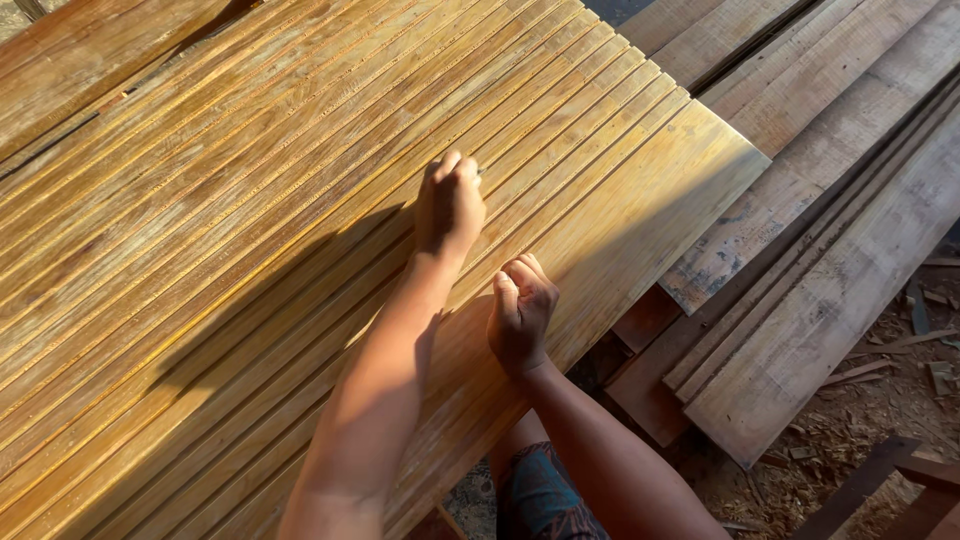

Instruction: The person sands the surface of a large wooden panel using a small sanding block held in the right hand while stabilizing the panel with the left hand. The person moves the sanding block back and forth along the grain of the wood across the panel's surface.

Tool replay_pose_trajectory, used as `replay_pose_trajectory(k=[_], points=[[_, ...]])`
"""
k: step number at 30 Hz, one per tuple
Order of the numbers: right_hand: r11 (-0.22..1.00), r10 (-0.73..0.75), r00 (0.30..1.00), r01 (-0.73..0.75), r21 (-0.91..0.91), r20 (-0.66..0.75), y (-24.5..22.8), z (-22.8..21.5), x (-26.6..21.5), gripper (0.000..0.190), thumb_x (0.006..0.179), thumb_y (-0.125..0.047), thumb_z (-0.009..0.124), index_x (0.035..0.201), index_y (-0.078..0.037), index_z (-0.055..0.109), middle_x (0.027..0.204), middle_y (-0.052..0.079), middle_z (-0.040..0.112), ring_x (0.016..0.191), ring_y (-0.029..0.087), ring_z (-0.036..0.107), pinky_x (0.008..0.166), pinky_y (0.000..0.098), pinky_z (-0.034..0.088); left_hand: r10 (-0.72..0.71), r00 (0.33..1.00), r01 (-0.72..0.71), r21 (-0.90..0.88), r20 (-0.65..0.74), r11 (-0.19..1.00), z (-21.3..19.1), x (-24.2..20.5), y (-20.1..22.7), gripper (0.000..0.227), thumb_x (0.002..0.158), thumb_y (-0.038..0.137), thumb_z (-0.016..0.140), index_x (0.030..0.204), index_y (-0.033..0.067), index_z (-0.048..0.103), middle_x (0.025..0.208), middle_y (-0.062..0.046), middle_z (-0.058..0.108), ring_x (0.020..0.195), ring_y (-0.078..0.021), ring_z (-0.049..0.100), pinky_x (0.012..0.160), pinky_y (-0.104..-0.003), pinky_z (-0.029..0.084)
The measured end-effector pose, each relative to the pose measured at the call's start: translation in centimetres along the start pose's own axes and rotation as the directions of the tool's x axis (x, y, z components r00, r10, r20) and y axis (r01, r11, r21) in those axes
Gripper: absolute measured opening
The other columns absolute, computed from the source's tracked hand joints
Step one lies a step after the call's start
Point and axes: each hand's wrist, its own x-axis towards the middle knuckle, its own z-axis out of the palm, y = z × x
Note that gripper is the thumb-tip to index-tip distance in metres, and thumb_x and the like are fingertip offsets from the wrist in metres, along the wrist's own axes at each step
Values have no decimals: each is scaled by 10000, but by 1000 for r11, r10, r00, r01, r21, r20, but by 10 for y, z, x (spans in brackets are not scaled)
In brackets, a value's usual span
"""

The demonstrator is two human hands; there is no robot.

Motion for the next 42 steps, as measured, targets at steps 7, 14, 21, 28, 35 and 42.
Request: replay_pose_trajectory(k=[7,14,21,28,35,42], points=[[999,31,999,-30,-33,16,1,5,0,231,859,-67,569,694,38,445,695,153,429,677,255,452,637,373,376,-3,1000,4,37,-14,999,3,-10,-9,62,880,-15,645,821,0,658,932,-181,665,893,-392,647,795,-486,543],[998,51,999,-51,26,-2,-4,3,1,197,853,-63,510,690,29,450,697,138,452,659,232,462,621,363,392,1,1000,-1,-52,-11,999,80,78,38,53,818,-29,622,798,9,652,924,-189,673,874,-394,648,739,-484,545],[995,88,995,-85,59,-42,-2,2,5,218,869,-81,512,706,40,431,705,134,415,674,233,429,634,353,371,22,1000,-21,-41,11,999,29,12,1,71,859,-21,659,795,7,643,899,-183,657,877,-407,636,749,-504,528],[986,130,987,-118,114,-100,4,2,5,230,887,-77,488,694,46,470,703,126,473,657,198,462,620,327,388,49,998,-51,-48,-41,998,117,103,46,79,780,-21,605,817,26,656,946,-185,674,901,-404,648,794,-483,550],[979,130,978,-101,174,-164,12,4,5,225,893,-61,496,700,43,446,706,122,430,655,204,407,610,336,351,68,997,-66,-86,23,994,62,53,20,85,834,-45,612,815,6,677,903,-208,685,859,-404,659,740,-498,540],[995,96,992,-96,7,-82,15,5,4,268,897,-75,560,690,28,424,685,142,382,653,248,412,614,373,359,-24,1000,22,83,18,996,-82,-57,-24,61,867,12,699,813,12,671,870,-160,659,849,-388,639,750,-472,518]])
